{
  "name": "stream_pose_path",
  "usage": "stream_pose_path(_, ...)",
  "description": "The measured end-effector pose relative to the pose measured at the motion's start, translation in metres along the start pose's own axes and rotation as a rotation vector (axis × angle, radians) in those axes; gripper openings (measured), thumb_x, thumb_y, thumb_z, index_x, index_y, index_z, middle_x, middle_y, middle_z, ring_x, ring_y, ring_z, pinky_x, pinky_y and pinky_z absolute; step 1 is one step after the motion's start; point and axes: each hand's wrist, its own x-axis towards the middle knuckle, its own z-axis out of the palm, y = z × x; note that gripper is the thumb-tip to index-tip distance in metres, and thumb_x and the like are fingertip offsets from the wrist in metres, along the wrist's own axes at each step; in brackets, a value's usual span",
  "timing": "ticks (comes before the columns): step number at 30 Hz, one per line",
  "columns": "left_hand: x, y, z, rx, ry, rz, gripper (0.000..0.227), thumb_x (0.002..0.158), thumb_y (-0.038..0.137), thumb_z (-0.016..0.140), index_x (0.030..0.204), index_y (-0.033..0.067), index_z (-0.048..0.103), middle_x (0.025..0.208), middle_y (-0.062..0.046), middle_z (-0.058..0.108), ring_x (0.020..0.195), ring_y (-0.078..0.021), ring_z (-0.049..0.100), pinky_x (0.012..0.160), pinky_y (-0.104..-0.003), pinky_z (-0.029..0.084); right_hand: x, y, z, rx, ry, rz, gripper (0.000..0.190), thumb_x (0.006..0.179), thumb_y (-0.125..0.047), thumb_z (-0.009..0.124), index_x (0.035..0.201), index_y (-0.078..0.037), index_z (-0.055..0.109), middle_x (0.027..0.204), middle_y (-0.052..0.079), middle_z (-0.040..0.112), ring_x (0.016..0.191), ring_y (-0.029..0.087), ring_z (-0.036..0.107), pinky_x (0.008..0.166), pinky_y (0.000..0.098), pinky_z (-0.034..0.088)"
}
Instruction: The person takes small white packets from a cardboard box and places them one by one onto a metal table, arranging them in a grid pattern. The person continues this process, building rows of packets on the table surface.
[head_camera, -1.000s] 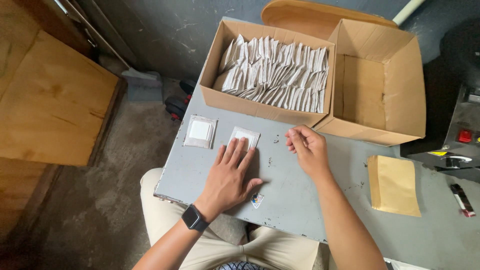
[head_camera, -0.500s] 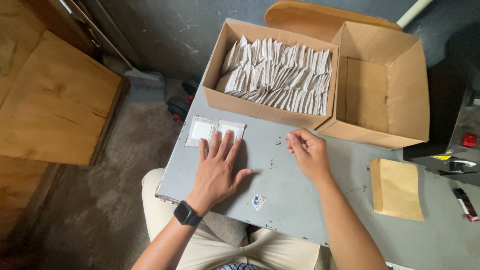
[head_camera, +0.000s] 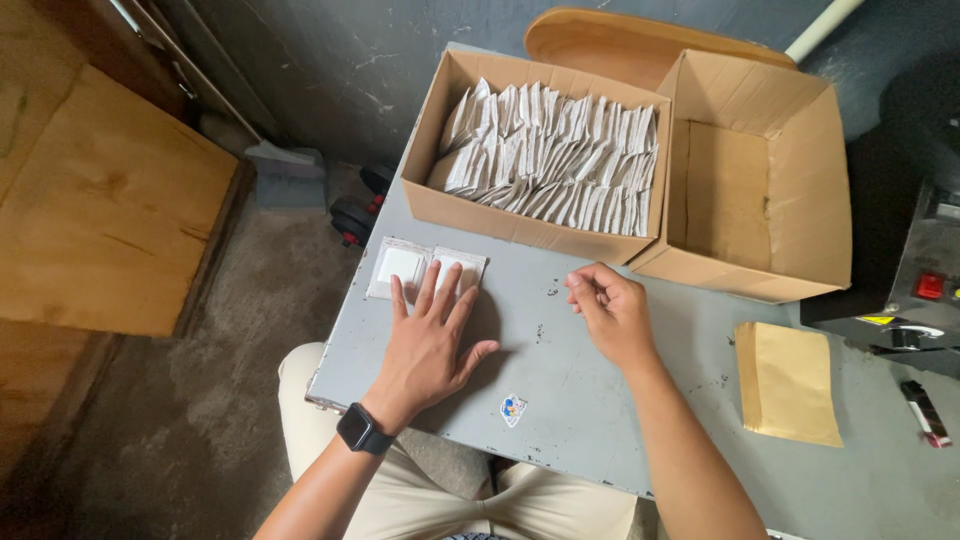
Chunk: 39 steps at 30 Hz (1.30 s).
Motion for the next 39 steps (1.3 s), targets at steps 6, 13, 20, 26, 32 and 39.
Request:
stream_pose_path(6,0.057,-0.022,-0.001,0.041,0.578,0.105,0.021,0.099,0.032,0.064,0.107,0.0148,0.072,0.100,-0.005,0.067,0.113,-0.0283,0.064,0.110,-0.057,0.039,0.000,0.001,0.001,-0.024,0.013,-0.021,0.023,0.103,-0.014,0.065,0.083,-0.004,0.070,0.063,0.009,0.068,0.056,0.013,0.065,0.052,0.0266,0.055)
stream_pose_path(13,0.156,-0.065,-0.022,0.089,0.652,0.041,0.012,0.086,0.026,0.077,0.085,0.0152,0.073,0.078,-0.002,0.064,0.087,-0.0262,0.066,0.107,-0.049,0.039,0.000,-0.002,-0.001,-0.070,0.026,-0.028,0.020,0.101,-0.014,0.068,0.084,-0.006,0.072,0.062,0.008,0.068,0.055,0.014,0.065,0.053,0.0272,0.054)
stream_pose_path(20,0.199,-0.086,0.003,0.141,0.374,-0.183,0.016,0.063,0.023,0.077,0.070,0.0098,0.074,0.055,-0.010,0.061,0.061,-0.0373,0.070,0.109,-0.058,0.038,-0.001,0.001,0.002,-0.150,0.018,-0.059,0.018,0.098,-0.017,0.072,0.082,-0.007,0.072,0.060,0.006,0.067,0.054,0.011,0.062,0.052,0.0251,0.052)
stream_pose_path(26,0.195,-0.088,0.005,0.171,0.342,-0.212,0.011,0.071,0.016,0.078,0.076,0.0063,0.077,0.059,-0.011,0.064,0.062,-0.0354,0.072,0.110,-0.056,0.037,-0.002,0.003,0.003,-0.149,0.035,-0.066,0.016,0.095,-0.017,0.074,0.083,-0.008,0.073,0.062,0.007,0.068,0.054,0.013,0.061,0.051,0.0257,0.051)
stream_pose_path(32,0.159,-0.038,-0.067,-0.291,0.613,-0.068,0.008,0.094,0.007,0.062,0.089,0.0029,0.067,0.068,-0.012,0.063,0.058,-0.0355,0.065,0.074,-0.047,0.049,-0.001,0.008,0.004,-0.141,0.045,-0.068,0.017,0.096,-0.017,0.072,0.082,-0.008,0.072,0.061,0.006,0.068,0.053,0.011,0.059,0.050,0.0249,0.050)
stream_pose_path(39,0.132,0.020,-0.066,-0.960,0.525,0.131,0.016,0.105,0.018,0.046,0.103,0.0082,0.058,0.064,-0.013,0.057,0.062,-0.0199,0.057,0.059,-0.038,0.050,0.002,0.002,-0.003,0.506,-0.051,0.036,0.033,0.105,-0.028,0.055,0.110,0.003,0.067,0.083,0.016,0.073,0.066,0.018,0.071,0.054,0.0286,0.059)
